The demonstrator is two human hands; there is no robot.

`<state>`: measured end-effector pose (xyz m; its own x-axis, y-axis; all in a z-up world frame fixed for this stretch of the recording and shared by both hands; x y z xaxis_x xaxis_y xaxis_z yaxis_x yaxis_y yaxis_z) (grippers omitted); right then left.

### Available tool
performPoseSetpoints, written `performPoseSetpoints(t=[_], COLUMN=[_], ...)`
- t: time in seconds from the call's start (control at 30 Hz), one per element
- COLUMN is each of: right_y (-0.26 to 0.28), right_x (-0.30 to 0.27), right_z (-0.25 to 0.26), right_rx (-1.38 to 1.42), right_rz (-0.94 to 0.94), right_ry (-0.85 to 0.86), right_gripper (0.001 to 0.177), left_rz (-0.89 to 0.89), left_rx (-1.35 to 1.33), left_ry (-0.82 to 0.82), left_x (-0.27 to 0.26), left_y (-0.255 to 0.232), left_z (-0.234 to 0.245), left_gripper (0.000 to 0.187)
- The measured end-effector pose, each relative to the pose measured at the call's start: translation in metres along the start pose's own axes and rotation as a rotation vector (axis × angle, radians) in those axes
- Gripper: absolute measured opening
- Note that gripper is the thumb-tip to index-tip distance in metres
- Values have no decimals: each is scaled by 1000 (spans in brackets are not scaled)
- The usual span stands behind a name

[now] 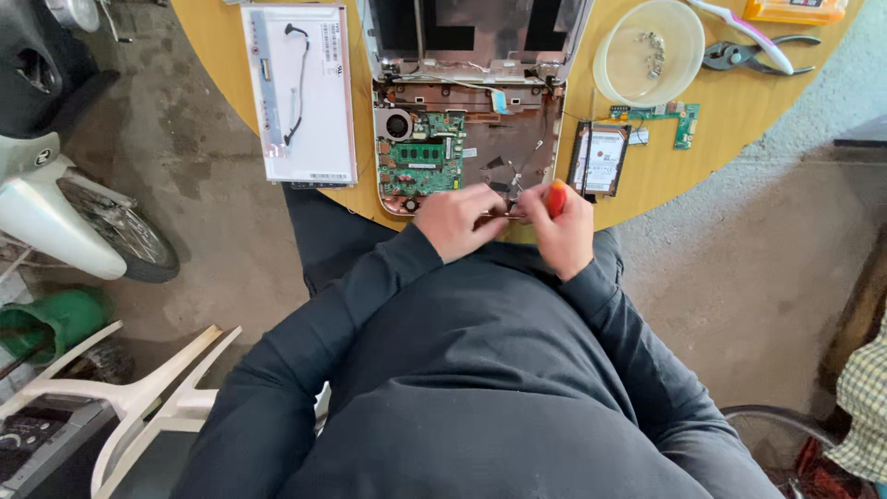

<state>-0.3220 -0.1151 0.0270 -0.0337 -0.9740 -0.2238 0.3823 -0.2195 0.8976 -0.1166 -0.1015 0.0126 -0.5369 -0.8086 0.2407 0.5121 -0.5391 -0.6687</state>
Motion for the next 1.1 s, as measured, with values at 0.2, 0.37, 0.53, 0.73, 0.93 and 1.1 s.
performPoseSetpoints(t=[0.2, 0.37, 0.53, 0.73, 0.93, 1.1], right_y=[-13, -41, -47, -42, -64, -59], right_x=[2, -2, -4, -9, -13, -17], right_z=[16, 39, 37, 21, 17, 21], right_rx=[-167, -603, -852, -821, -661, -467], right_rz=[-16, 22, 99, 104, 83, -56], right_ry=[-87, -147, -167, -68, -60, -26], right_gripper=[57, 49, 36, 40, 51, 47], left_rz=[-108, -17, 47, 68, 63, 99], left_rx=[-104, 111, 323, 367, 305, 176], left_ry=[122, 67, 41, 73, 137, 166], left_x=[18, -11, -24, -15, 2, 5], left_y=[-31, 14, 24, 29, 29, 35], left_z=[-1, -12, -7, -23, -40, -40], left_gripper=[19, 13, 20, 21, 16, 17])
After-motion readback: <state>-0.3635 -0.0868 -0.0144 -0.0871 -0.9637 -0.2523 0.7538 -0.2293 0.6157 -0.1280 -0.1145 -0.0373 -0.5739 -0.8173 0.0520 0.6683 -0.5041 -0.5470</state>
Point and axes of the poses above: each hand's wrist, its own x-axis towards the middle knuckle, its own z-axis out of the back of the hand, y = z × x, the point moved 8 cm from there along x, towards the middle knuckle, and after that the axes turned 12 degrees about -z, right-handed, at the moved point
